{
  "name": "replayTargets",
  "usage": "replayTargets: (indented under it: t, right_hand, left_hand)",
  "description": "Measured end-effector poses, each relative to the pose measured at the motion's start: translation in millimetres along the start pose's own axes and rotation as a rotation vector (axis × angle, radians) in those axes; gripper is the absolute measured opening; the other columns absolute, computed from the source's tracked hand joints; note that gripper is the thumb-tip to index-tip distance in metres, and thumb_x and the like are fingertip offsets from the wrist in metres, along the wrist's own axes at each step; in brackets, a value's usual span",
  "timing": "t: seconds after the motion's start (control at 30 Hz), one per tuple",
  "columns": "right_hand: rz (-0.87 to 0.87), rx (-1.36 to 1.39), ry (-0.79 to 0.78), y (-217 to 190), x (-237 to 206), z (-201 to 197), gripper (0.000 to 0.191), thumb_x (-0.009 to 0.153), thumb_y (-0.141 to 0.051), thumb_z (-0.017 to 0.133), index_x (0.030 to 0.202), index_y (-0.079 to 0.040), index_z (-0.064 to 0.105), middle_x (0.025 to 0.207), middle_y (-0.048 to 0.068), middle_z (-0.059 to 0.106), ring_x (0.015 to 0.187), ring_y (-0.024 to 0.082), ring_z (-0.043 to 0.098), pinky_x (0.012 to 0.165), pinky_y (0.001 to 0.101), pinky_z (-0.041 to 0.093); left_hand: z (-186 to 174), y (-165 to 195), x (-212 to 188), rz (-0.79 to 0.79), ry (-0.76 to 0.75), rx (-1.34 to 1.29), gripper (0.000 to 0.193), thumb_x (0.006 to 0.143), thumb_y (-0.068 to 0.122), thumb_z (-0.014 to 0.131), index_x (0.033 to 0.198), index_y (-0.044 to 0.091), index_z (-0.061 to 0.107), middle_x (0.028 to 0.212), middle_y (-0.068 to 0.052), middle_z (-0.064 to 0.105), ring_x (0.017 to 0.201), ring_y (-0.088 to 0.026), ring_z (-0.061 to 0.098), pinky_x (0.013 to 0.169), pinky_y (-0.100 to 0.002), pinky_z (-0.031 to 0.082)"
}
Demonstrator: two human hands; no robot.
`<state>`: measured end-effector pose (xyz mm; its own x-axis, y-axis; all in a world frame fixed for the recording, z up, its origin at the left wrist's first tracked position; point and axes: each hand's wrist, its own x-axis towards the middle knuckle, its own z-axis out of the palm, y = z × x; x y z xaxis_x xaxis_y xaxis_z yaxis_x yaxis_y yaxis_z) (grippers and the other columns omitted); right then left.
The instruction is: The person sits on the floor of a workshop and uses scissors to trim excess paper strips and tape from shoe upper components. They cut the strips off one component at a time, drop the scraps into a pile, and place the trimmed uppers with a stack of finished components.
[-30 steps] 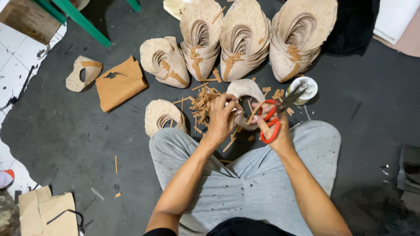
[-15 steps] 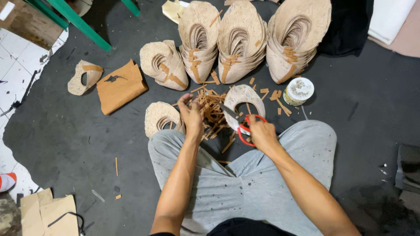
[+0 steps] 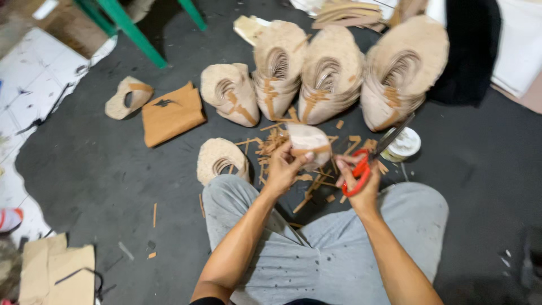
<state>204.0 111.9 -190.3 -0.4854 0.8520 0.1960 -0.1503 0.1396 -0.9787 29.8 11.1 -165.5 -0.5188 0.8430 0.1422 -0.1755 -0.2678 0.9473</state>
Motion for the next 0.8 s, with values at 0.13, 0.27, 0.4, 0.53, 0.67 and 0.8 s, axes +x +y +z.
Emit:
replayTargets:
  t: [0.13, 0.27, 0.4, 0.53, 0.67, 0.8]
  right_hand:
    - [0.070, 0.029, 0.012, 23, 0, -2, 0.029, 0.096, 0.000, 0.066, 0.109, -0.004, 0.040, 0.097, 0.020, 0.075, 0.049, 0.011, 0.059, 0.044, 0.0240, 0.048]
    - [0.118, 0.040, 0.034, 36, 8, 7, 0.031, 0.094, -0.001, 0.067, 0.109, -0.004, 0.041, 0.094, 0.018, 0.073, 0.050, 0.010, 0.058, 0.043, 0.0245, 0.049]
    - [0.097, -0.031, 0.006, 41, 15, 17, 0.027, 0.094, -0.003, 0.069, 0.106, -0.003, 0.045, 0.089, 0.017, 0.072, 0.063, 0.010, 0.068, 0.044, 0.0251, 0.051]
    - [0.193, -0.085, 0.001, 45, 18, 20, 0.026, 0.092, -0.005, 0.071, 0.103, -0.003, 0.047, 0.090, 0.016, 0.074, 0.060, 0.011, 0.065, 0.043, 0.0255, 0.049]
    - [0.252, -0.062, 0.010, 52, 22, 23, 0.026, 0.091, -0.005, 0.070, 0.102, -0.003, 0.047, 0.091, 0.015, 0.073, 0.062, 0.011, 0.066, 0.044, 0.0253, 0.050]
    - [0.350, -0.110, 0.004, 56, 24, 22, 0.027, 0.092, -0.006, 0.071, 0.103, -0.002, 0.047, 0.091, 0.015, 0.076, 0.050, 0.017, 0.057, 0.043, 0.0273, 0.045]
  left_hand:
    - [-57, 71, 20, 0.146, 0.251, 0.491, 0.017, 0.095, 0.011, 0.076, 0.105, -0.002, 0.070, 0.090, -0.008, 0.072, 0.081, -0.013, 0.065, 0.072, -0.031, 0.054]
    - [-112, 131, 89, 0.463, 0.418, 1.029, 0.008, 0.092, -0.001, 0.067, 0.099, -0.004, 0.064, 0.081, -0.021, 0.067, 0.075, -0.031, 0.066, 0.069, -0.040, 0.052]
    - [-155, 138, 161, 0.517, 0.597, 1.221, 0.011, 0.088, -0.002, 0.066, 0.099, -0.002, 0.065, 0.090, -0.026, 0.070, 0.089, -0.047, 0.066, 0.075, -0.052, 0.050]
    - [-180, 100, 187, 0.226, 0.617, 1.292, 0.017, 0.092, 0.007, 0.064, 0.106, -0.002, 0.062, 0.102, -0.028, 0.069, 0.101, -0.048, 0.064, 0.087, -0.054, 0.050]
    - [-185, 73, 184, 0.009, 0.289, 1.343, 0.042, 0.098, 0.025, 0.067, 0.124, -0.006, 0.056, 0.115, -0.033, 0.064, 0.112, -0.051, 0.060, 0.097, -0.055, 0.047]
    - [-182, 78, 146, 0.583, 0.335, 1.659, 0.053, 0.082, 0.024, 0.072, 0.125, -0.004, 0.056, 0.116, -0.030, 0.065, 0.113, -0.049, 0.060, 0.093, -0.055, 0.045]
